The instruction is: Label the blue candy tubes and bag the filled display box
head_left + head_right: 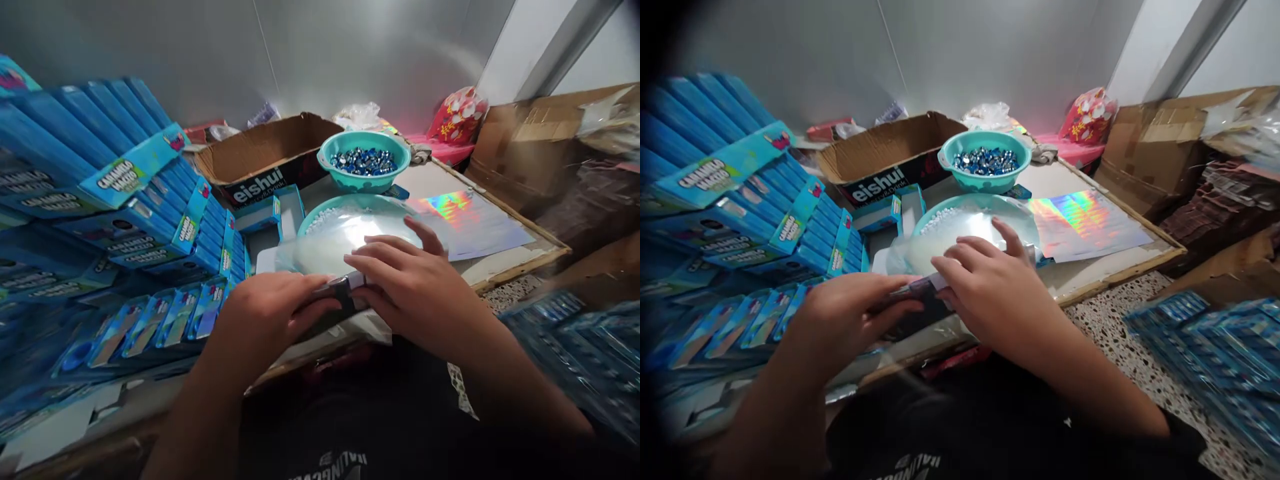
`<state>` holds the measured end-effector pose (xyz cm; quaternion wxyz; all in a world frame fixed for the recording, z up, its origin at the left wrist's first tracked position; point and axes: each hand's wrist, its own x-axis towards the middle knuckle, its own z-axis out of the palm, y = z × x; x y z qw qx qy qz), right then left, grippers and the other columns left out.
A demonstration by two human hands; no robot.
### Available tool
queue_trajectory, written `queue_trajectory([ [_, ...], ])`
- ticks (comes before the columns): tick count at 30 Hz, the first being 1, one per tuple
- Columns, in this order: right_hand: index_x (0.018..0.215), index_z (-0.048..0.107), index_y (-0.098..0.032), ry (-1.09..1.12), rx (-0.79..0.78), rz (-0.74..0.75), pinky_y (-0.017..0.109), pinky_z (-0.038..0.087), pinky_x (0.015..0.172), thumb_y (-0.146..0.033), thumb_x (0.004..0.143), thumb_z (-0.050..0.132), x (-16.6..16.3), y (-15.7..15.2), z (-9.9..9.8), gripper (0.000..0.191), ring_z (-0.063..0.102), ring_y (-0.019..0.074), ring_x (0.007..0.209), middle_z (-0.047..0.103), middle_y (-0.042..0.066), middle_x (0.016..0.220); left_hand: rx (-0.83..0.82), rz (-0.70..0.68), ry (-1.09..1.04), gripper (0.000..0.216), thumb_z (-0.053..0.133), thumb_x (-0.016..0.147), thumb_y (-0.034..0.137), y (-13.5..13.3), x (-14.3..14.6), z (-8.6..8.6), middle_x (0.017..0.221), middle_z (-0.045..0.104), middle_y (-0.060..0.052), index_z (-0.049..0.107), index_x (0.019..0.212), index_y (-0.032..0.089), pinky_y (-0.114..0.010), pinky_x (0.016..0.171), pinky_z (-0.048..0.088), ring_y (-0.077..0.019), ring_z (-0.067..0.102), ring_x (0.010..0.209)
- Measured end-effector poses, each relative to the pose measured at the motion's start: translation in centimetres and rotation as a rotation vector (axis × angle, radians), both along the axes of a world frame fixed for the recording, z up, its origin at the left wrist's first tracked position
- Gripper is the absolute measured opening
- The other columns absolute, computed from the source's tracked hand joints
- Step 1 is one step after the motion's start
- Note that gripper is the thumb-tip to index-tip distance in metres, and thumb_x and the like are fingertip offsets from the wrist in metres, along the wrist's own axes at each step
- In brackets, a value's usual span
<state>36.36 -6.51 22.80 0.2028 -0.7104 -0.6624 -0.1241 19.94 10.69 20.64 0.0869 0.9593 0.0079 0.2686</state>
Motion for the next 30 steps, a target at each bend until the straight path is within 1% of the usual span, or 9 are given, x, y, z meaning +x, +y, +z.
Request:
queue_trajectory([
  [3, 0.107, 0.068, -0.019, 0.037, -0.080, 0.055, 0.042, 0.039, 0.098, -0.021, 0.100, 0.049, -0.8, 1.1, -0.5, 0.020, 0.068, 0.0206, 0.087, 0.073, 0.002, 0.086, 0.120, 0.061, -0.068, 0.027, 0.066, 0.092, 0.030, -0.1, -0.7, -0.5, 0.086, 0.073, -0.002, 0.066, 0.118, 0.023, -0.033, 0.072, 0.045, -0.0193, 0.066, 0.078],
  [7, 0.104, 0.069, -0.017, 0.046, -0.079, 0.089, 0.035, 0.039, 0.079, -0.018, 0.097, 0.051, -1.3, 2.0, -0.9, 0.019, 0.065, 0.0186, 0.075, 0.070, 0.001, 0.079, 0.206, 0.154, -0.220, 0.038, 0.071, 0.085, 0.014, -0.6, -1.4, -1.6, 0.100, 0.073, -0.006, 0.066, 0.122, 0.022, -0.038, 0.083, 0.049, -0.0222, 0.066, 0.091],
  [12, 0.103, 0.070, -0.017, 0.068, -0.029, 0.090, 0.033, 0.036, 0.075, -0.016, 0.098, 0.048, -2.0, 2.5, -0.8, 0.023, 0.064, 0.0173, 0.070, 0.069, 0.000, 0.075, 0.232, 0.101, -0.369, 0.042, 0.075, 0.079, 0.005, -0.9, -2.1, -2.8, 0.110, 0.074, -0.006, 0.069, 0.118, 0.022, -0.037, 0.092, 0.052, -0.0204, 0.068, 0.101],
  [19, 0.106, 0.070, -0.019, 0.056, 0.045, 0.055, 0.035, 0.040, 0.078, -0.015, 0.096, 0.049, -2.3, 2.9, -1.2, 0.024, 0.067, 0.0191, 0.074, 0.074, 0.002, 0.083, 0.234, 0.096, -0.399, 0.023, 0.078, 0.077, 0.010, -1.0, -2.5, -3.1, 0.111, 0.076, -0.002, 0.071, 0.095, 0.024, -0.042, 0.101, 0.052, -0.0220, 0.069, 0.108],
  [21, 0.109, 0.069, -0.020, 0.048, 0.099, 0.019, 0.037, 0.042, 0.079, -0.017, 0.096, 0.049, -2.0, 2.9, -1.1, 0.024, 0.069, 0.0211, 0.077, 0.076, 0.004, 0.088, 0.157, 0.024, -0.386, 0.023, 0.075, 0.080, 0.012, -1.5, -3.1, -3.1, 0.108, 0.077, -0.001, 0.070, 0.099, 0.025, -0.042, 0.104, 0.051, -0.0211, 0.070, 0.108],
  [23, 0.110, 0.069, -0.022, 0.061, 0.195, -0.068, 0.039, 0.044, 0.077, -0.026, 0.097, 0.050, -0.9, 2.8, -1.1, 0.023, 0.069, 0.0239, 0.079, 0.076, 0.006, 0.092, -0.039, -0.055, -0.391, 0.026, 0.074, 0.081, 0.013, -2.2, -4.1, -3.0, 0.102, 0.078, 0.001, 0.068, 0.102, 0.026, -0.042, 0.101, 0.054, -0.0203, 0.073, 0.102],
  [25, 0.107, 0.071, -0.024, 0.085, 0.275, -0.194, 0.039, 0.045, 0.068, -0.037, 0.096, 0.053, 1.2, 2.7, -1.8, 0.025, 0.069, 0.0260, 0.073, 0.076, 0.007, 0.088, -0.268, -0.048, -0.453, 0.026, 0.073, 0.082, 0.013, -2.9, -5.4, -2.9, 0.095, 0.078, 0.002, 0.065, 0.102, 0.028, -0.042, 0.092, 0.060, -0.0192, 0.075, 0.092],
  [28, 0.102, 0.073, -0.029, 0.041, 0.211, -0.350, 0.036, 0.037, 0.048, -0.047, 0.089, 0.061, 6.1, 2.7, -4.8, 0.026, 0.061, 0.0245, 0.052, 0.071, 0.006, 0.069, -0.532, 0.184, -0.703, 0.016, 0.068, 0.086, 0.017, -3.3, -7.6, -2.9, 0.086, 0.076, 0.003, 0.065, 0.094, 0.030, -0.043, 0.081, 0.063, -0.0176, 0.074, 0.079],
  [30, 0.095, 0.070, -0.030, 0.000, 0.100, -0.278, 0.033, 0.034, 0.041, -0.045, 0.084, 0.066, 9.4, 3.0, -7.3, 0.019, 0.056, 0.0210, 0.043, 0.067, 0.003, 0.061, -0.651, 0.437, -0.910, 0.010, 0.069, 0.085, 0.017, -2.6, -9.3, -2.8, 0.082, 0.075, 0.003, 0.066, 0.087, 0.027, -0.040, 0.079, 0.063, -0.0167, 0.072, 0.076],
])
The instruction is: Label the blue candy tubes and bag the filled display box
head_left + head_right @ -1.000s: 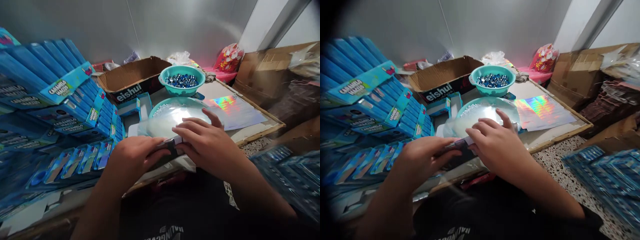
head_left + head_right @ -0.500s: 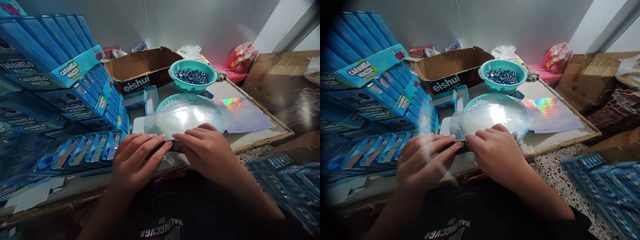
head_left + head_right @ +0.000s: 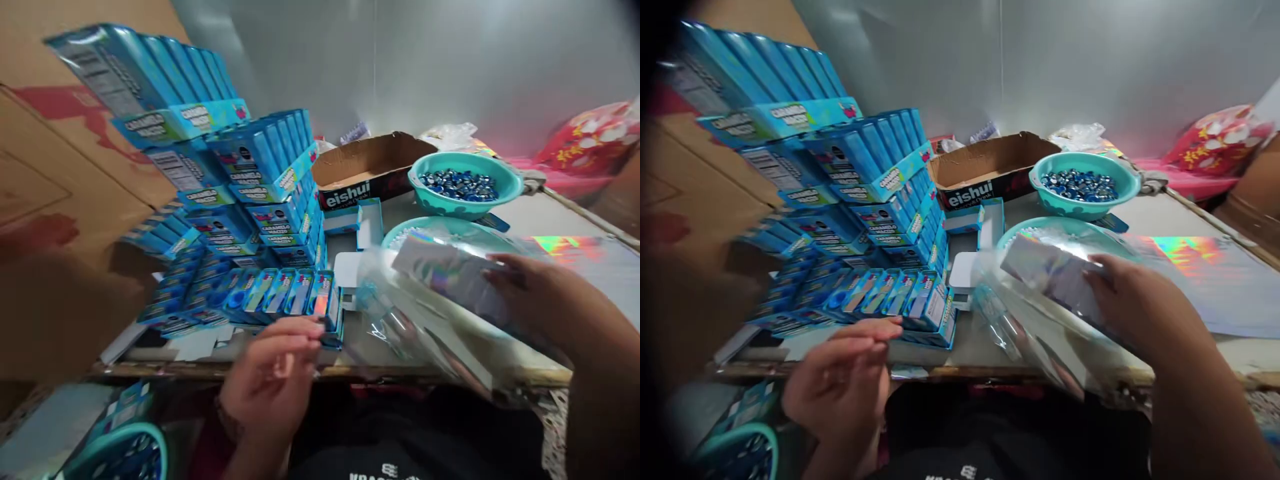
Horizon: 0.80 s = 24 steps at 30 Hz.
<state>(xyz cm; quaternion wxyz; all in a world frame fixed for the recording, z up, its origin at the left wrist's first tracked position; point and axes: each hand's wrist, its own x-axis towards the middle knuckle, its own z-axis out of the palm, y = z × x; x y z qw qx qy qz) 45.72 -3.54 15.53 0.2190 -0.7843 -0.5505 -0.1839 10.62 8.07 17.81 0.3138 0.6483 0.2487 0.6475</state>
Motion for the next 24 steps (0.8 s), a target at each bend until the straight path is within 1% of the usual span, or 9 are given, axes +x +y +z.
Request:
queue_trajectory([
  [1, 0.085, 0.067, -0.030, -0.034, -0.021, 0.040, 0.033, 0.031, 0.039, -0.044, 0.082, 0.066, 1.3, 0.2, -1.0, 0.014, 0.051, 0.0191, 0.038, 0.064, 0.002, 0.056, -0.112, 0.111, -0.068, 0.009, 0.072, 0.083, 0.018, 0.6, -0.9, 0.0, 0.079, 0.074, 0.003, 0.067, 0.084, 0.025, -0.037, 0.078, 0.062, -0.0157, 0.072, 0.074],
  [3, 0.071, 0.057, -0.029, -0.151, -0.020, 0.022, 0.037, 0.035, 0.043, -0.049, 0.081, 0.063, 2.5, 1.1, -1.9, 0.023, 0.047, 0.0193, 0.038, 0.059, 0.002, 0.054, -0.332, 0.251, -0.199, 0.010, 0.079, 0.075, 0.020, 2.3, -2.9, -0.1, 0.072, 0.073, 0.004, 0.069, 0.078, 0.020, -0.028, 0.073, 0.061, -0.0123, 0.070, 0.066],
  [6, 0.078, 0.059, -0.029, -0.236, 0.101, -0.032, 0.056, 0.047, 0.071, -0.058, 0.084, 0.057, 0.6, 3.4, 0.2, 0.029, 0.061, 0.0295, 0.064, 0.064, 0.008, 0.075, -0.593, 0.304, -0.402, 0.018, 0.084, 0.063, 0.020, 4.8, -5.7, -0.4, 0.062, 0.071, 0.005, 0.068, 0.071, 0.017, -0.019, 0.061, 0.057, -0.0086, 0.067, 0.055],
  [8, 0.101, 0.065, -0.031, -0.169, 0.153, 0.066, 0.066, 0.041, 0.090, -0.060, 0.089, 0.048, -2.7, 5.4, 3.2, 0.036, 0.065, 0.0381, 0.090, 0.067, 0.011, 0.099, -0.721, 0.324, -0.523, 0.019, 0.082, 0.060, 0.017, 5.9, -7.0, -0.4, 0.061, 0.071, 0.005, 0.066, 0.069, 0.016, -0.017, 0.054, 0.055, -0.0088, 0.066, 0.051],
  [10, 0.116, 0.064, -0.032, -0.082, 0.107, 0.269, 0.063, 0.041, 0.097, -0.057, 0.094, 0.042, -7.0, 7.4, 6.3, 0.040, 0.062, 0.0395, 0.107, 0.068, 0.009, 0.115, -0.864, 0.321, -0.623, 0.013, 0.077, 0.064, 0.015, 6.5, -7.8, -0.4, 0.060, 0.070, 0.006, 0.065, 0.070, 0.016, -0.017, 0.050, 0.054, -0.0087, 0.066, 0.050],
  [14, 0.117, 0.067, -0.023, -0.052, 0.072, 0.630, 0.053, 0.047, 0.096, -0.046, 0.097, 0.051, -16.2, 11.4, 10.0, 0.034, 0.065, 0.0309, 0.104, 0.071, 0.009, 0.115, -1.015, 0.274, -0.749, 0.004, 0.067, 0.076, 0.012, 7.0, -7.9, -0.6, 0.060, 0.068, 0.005, 0.066, 0.076, 0.016, -0.015, 0.051, 0.054, -0.0064, 0.065, 0.050],
  [16, 0.121, 0.066, -0.020, 0.005, -0.028, 0.746, 0.049, 0.048, 0.098, -0.045, 0.097, 0.054, -20.1, 13.6, 10.3, 0.036, 0.065, 0.0289, 0.108, 0.072, 0.010, 0.116, -1.024, 0.254, -0.770, 0.005, 0.066, 0.079, 0.012, 7.1, -7.8, -0.8, 0.062, 0.068, 0.005, 0.065, 0.077, 0.016, -0.014, 0.053, 0.053, -0.0057, 0.065, 0.052],
  [19, 0.124, 0.064, -0.017, 0.125, -0.171, 0.863, 0.047, 0.048, 0.098, -0.044, 0.097, 0.054, -23.9, 17.4, 9.4, 0.040, 0.064, 0.0287, 0.113, 0.070, 0.011, 0.121, -1.023, 0.211, -0.758, 0.005, 0.068, 0.081, 0.015, 7.0, -7.5, -0.9, 0.064, 0.068, 0.006, 0.064, 0.079, 0.018, -0.014, 0.056, 0.052, -0.0045, 0.065, 0.053],
  [24, 0.113, 0.070, -0.022, 0.385, -0.398, 1.019, 0.039, 0.048, 0.095, -0.043, 0.093, 0.059, -26.4, 22.8, 7.2, 0.031, 0.067, 0.0254, 0.110, 0.071, 0.007, 0.120, -1.041, 0.180, -0.779, 0.007, 0.070, 0.081, 0.016, 6.9, -7.4, -0.9, 0.067, 0.068, 0.006, 0.064, 0.080, 0.019, -0.015, 0.060, 0.051, -0.0041, 0.064, 0.056],
])
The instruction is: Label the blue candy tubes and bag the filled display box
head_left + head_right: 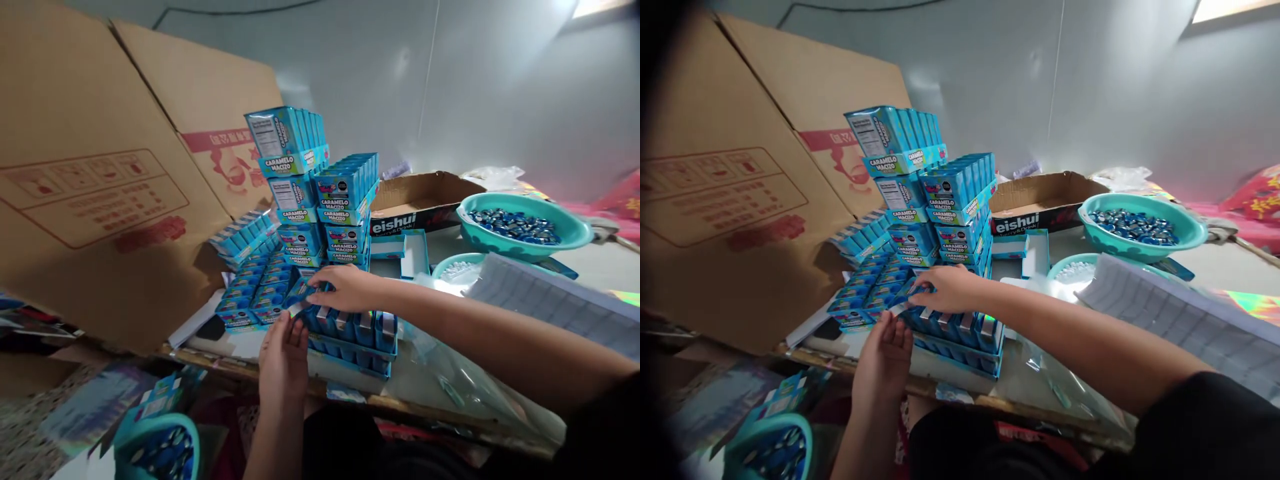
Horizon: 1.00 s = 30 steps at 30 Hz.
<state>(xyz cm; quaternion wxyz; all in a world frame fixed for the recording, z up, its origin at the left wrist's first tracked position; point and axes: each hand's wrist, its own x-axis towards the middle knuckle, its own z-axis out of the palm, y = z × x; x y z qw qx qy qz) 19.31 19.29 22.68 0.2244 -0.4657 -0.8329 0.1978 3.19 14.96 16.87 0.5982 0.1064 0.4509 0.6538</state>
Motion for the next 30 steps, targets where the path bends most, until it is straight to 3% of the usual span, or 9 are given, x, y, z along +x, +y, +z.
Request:
queue_trajectory([
  [3, 0.111, 0.070, -0.020, 0.130, -0.053, 0.046, 0.035, 0.046, 0.100, -0.035, 0.095, 0.059, -0.6, 1.4, -0.2, 0.025, 0.065, 0.0220, 0.114, 0.071, 0.006, 0.121, 0.007, -0.003, -0.035, 0.010, 0.073, 0.077, 0.016, 0.0, -0.2, -0.3, 0.067, 0.067, 0.005, 0.064, 0.079, 0.018, -0.016, 0.061, 0.051, -0.0053, 0.064, 0.057],
  [6, 0.112, 0.069, -0.013, 0.255, -0.070, 0.118, 0.032, 0.045, 0.103, -0.027, 0.098, 0.055, -0.8, 1.4, 0.9, 0.024, 0.062, 0.0190, 0.117, 0.070, 0.010, 0.123, 0.093, -0.013, 0.008, 0.019, 0.080, 0.069, 0.022, -0.1, -0.6, -0.6, 0.070, 0.069, 0.004, 0.067, 0.082, 0.018, -0.018, 0.060, 0.051, -0.0071, 0.064, 0.059],
  [9, 0.116, 0.066, -0.014, 0.316, -0.130, 0.291, 0.028, 0.048, 0.099, -0.023, 0.098, 0.055, -0.8, 0.8, 2.5, 0.023, 0.064, 0.0150, 0.113, 0.071, 0.008, 0.120, 0.286, 0.003, 0.182, 0.024, 0.084, 0.066, 0.030, -0.4, -1.2, -0.2, 0.067, 0.067, 0.004, 0.068, 0.078, 0.017, -0.019, 0.057, 0.049, -0.0082, 0.061, 0.058],
  [13, 0.121, 0.063, -0.013, 0.326, -0.139, 0.442, 0.025, 0.052, 0.090, -0.019, 0.092, 0.063, -1.0, -0.2, 4.5, 0.030, 0.067, 0.0131, 0.102, 0.073, 0.007, 0.111, 0.475, 0.041, 0.491, 0.024, 0.076, 0.078, 0.040, -1.2, -2.4, 1.4, 0.062, 0.064, 0.003, 0.069, 0.075, 0.017, -0.022, 0.061, 0.048, -0.0102, 0.058, 0.059],
  [17, 0.113, 0.068, -0.015, 0.270, -0.102, 0.427, 0.023, 0.052, 0.078, -0.020, 0.085, 0.073, -1.5, -1.2, 6.1, 0.029, 0.068, 0.0117, 0.088, 0.074, 0.003, 0.096, 0.518, -0.090, 0.676, 0.043, 0.059, 0.088, 0.057, -2.0, -3.4, 3.1, 0.067, 0.068, -0.002, 0.070, 0.084, 0.016, -0.028, 0.057, 0.049, -0.0160, 0.062, 0.059],
  [22, 0.111, 0.072, -0.016, 0.096, -0.011, 0.384, 0.021, 0.044, 0.060, -0.020, 0.085, 0.072, -2.1, -2.4, 7.1, 0.026, 0.060, 0.0085, 0.064, 0.070, -0.002, 0.079, 0.533, -0.161, 0.663, 0.053, 0.055, 0.084, 0.070, -2.4, -3.7, 4.0, 0.069, 0.073, -0.002, 0.058, 0.104, 0.020, -0.029, 0.049, 0.048, -0.0169, 0.059, 0.047],
  [27, 0.091, 0.076, -0.015, 0.007, 0.071, 0.458, 0.023, 0.044, 0.067, -0.024, 0.087, 0.069, -2.4, -2.7, 6.6, 0.012, 0.061, 0.0114, 0.074, 0.071, 0.001, 0.080, 0.568, -0.183, 0.625, 0.055, 0.058, 0.079, 0.074, -2.7, -4.0, 4.0, 0.065, 0.073, -0.001, 0.047, 0.099, 0.024, -0.029, 0.045, 0.049, -0.0210, 0.064, 0.048],
  [30, 0.091, 0.077, -0.018, -0.070, 0.122, 0.534, 0.025, 0.044, 0.070, -0.027, 0.087, 0.070, -2.5, -2.5, 6.4, 0.012, 0.060, 0.0131, 0.078, 0.070, 0.001, 0.082, 0.499, -0.205, 0.610, 0.062, 0.059, 0.073, 0.079, -3.2, -3.9, 4.5, 0.065, 0.074, -0.002, 0.047, 0.100, 0.024, -0.029, 0.042, 0.048, -0.0212, 0.063, 0.046],
])
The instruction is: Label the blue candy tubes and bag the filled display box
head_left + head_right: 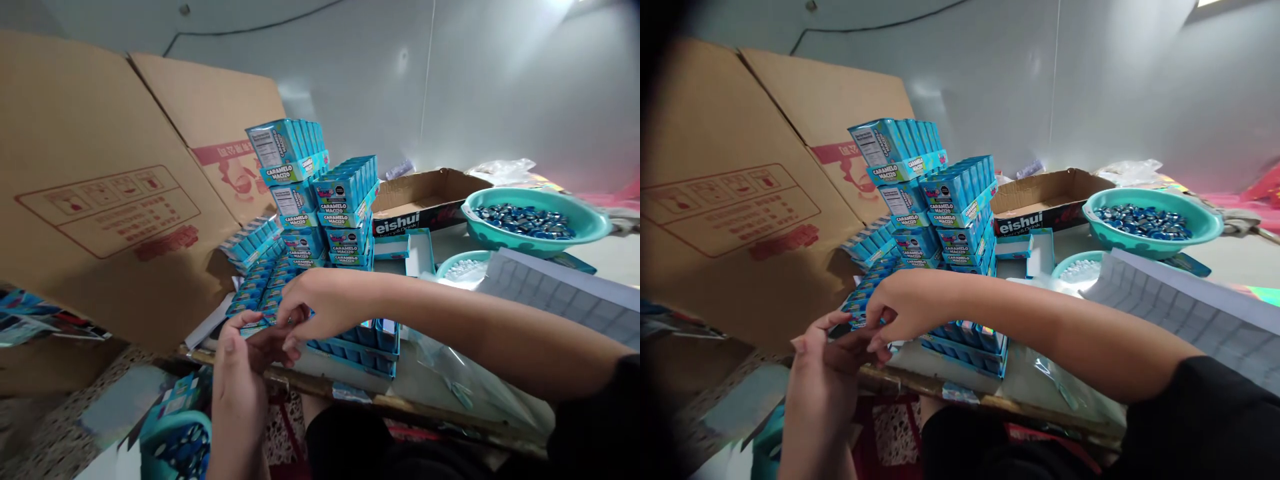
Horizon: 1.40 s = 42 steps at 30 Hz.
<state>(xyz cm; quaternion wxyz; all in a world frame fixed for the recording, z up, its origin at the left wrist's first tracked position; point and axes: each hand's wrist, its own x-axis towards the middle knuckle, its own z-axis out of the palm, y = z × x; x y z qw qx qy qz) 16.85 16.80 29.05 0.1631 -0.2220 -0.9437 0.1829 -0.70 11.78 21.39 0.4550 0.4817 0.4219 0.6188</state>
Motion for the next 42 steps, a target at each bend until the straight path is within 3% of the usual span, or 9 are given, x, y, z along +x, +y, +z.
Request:
queue_trajectory([
  [4, 0.093, 0.077, -0.015, -0.031, -0.016, -0.017, 0.025, 0.043, 0.070, -0.018, 0.086, 0.070, 0.1, 0.2, 0.0, 0.010, 0.060, 0.0118, 0.076, 0.071, 0.002, 0.084, -0.042, 0.013, -0.023, 0.071, 0.060, 0.068, 0.083, -0.5, -0.1, 1.1, 0.062, 0.073, -0.002, 0.048, 0.106, 0.024, -0.029, 0.040, 0.046, -0.0200, 0.058, 0.040],
  [8, 0.086, 0.074, -0.014, 0.125, -0.060, -0.025, 0.024, 0.043, 0.067, -0.016, 0.087, 0.068, -0.1, -0.1, -0.1, 0.006, 0.060, 0.0112, 0.073, 0.071, 0.001, 0.081, -0.050, 0.041, -0.083, 0.070, 0.064, 0.065, 0.080, 0.3, -0.9, 1.1, 0.060, 0.072, -0.003, 0.052, 0.104, 0.022, -0.029, 0.041, 0.045, -0.0189, 0.055, 0.038],
  [12, 0.081, 0.068, -0.014, 0.382, -0.180, -0.202, 0.022, 0.042, 0.063, -0.018, 0.088, 0.067, -0.8, -0.2, -0.7, 0.008, 0.058, 0.0098, 0.067, 0.068, -0.001, 0.074, 0.069, 0.190, -0.156, 0.049, 0.076, 0.067, 0.055, 1.6, -0.6, -1.2, 0.067, 0.069, 0.001, 0.060, 0.098, 0.020, -0.028, 0.064, 0.054, -0.0170, 0.066, 0.064],
  [16, 0.078, 0.068, -0.014, 0.530, -0.333, -0.330, 0.023, 0.041, 0.059, -0.024, 0.085, 0.070, -1.3, 0.5, -1.7, 0.012, 0.056, 0.0089, 0.061, 0.065, -0.002, 0.067, 0.031, 0.136, -0.115, 0.039, 0.081, 0.069, 0.045, 2.0, 1.2, -4.0, 0.089, 0.074, -0.004, 0.069, 0.095, 0.018, -0.033, 0.086, 0.052, -0.0198, 0.069, 0.088],
  [22, 0.069, 0.067, -0.015, 0.639, -0.440, -0.500, 0.023, 0.034, 0.051, -0.038, 0.077, 0.077, -1.0, 1.9, -3.3, 0.027, 0.045, 0.0076, 0.054, 0.056, -0.005, 0.059, -0.048, 0.212, -0.242, 0.042, 0.085, 0.061, 0.051, 2.6, 2.1, -4.8, 0.073, 0.071, 0.000, 0.072, 0.082, 0.017, -0.031, 0.079, 0.052, -0.0149, 0.065, 0.071],
  [28, 0.065, 0.067, -0.015, 0.632, -0.453, -0.538, 0.023, 0.035, 0.053, -0.036, 0.078, 0.075, -0.5, 1.9, -3.8, 0.026, 0.048, 0.0079, 0.056, 0.059, -0.004, 0.059, -0.255, 0.020, -0.325, 0.082, 0.069, 0.046, 0.087, 3.2, 1.8, -4.2, 0.077, 0.073, -0.005, 0.072, 0.091, 0.017, -0.031, 0.064, 0.053, -0.0210, 0.069, 0.072],
  [33, 0.065, 0.069, -0.016, 0.644, -0.505, -0.545, 0.023, 0.035, 0.052, -0.037, 0.078, 0.075, -0.8, 1.5, -4.0, 0.025, 0.049, 0.0084, 0.056, 0.062, -0.003, 0.060, -0.202, 0.026, -0.238, 0.057, 0.084, 0.058, 0.062, 3.1, 2.6, -4.6, 0.082, 0.072, -0.001, 0.072, 0.093, 0.018, -0.021, 0.061, 0.048, -0.0125, 0.067, 0.069],
  [38, 0.066, 0.067, -0.016, 0.687, -0.525, -0.572, 0.023, 0.036, 0.051, -0.041, 0.071, 0.081, -1.1, 1.6, -4.3, 0.029, 0.050, 0.0091, 0.056, 0.062, -0.002, 0.060, -0.247, -0.035, -0.315, 0.059, 0.087, 0.055, 0.058, 3.1, 2.8, -4.3, 0.080, 0.071, -0.001, 0.072, 0.095, 0.018, -0.020, 0.057, 0.047, -0.0127, 0.067, 0.067],
  [42, 0.064, 0.065, -0.016, 0.686, -0.488, -0.600, 0.023, 0.034, 0.052, -0.045, 0.071, 0.080, -1.2, 1.8, -4.6, 0.033, 0.048, 0.0091, 0.056, 0.059, -0.003, 0.059, -0.236, -0.022, -0.294, 0.053, 0.090, 0.051, 0.054, 3.2, 2.8, -4.2, 0.072, 0.069, 0.000, 0.073, 0.084, 0.016, -0.019, 0.058, 0.047, -0.0111, 0.064, 0.064],
])
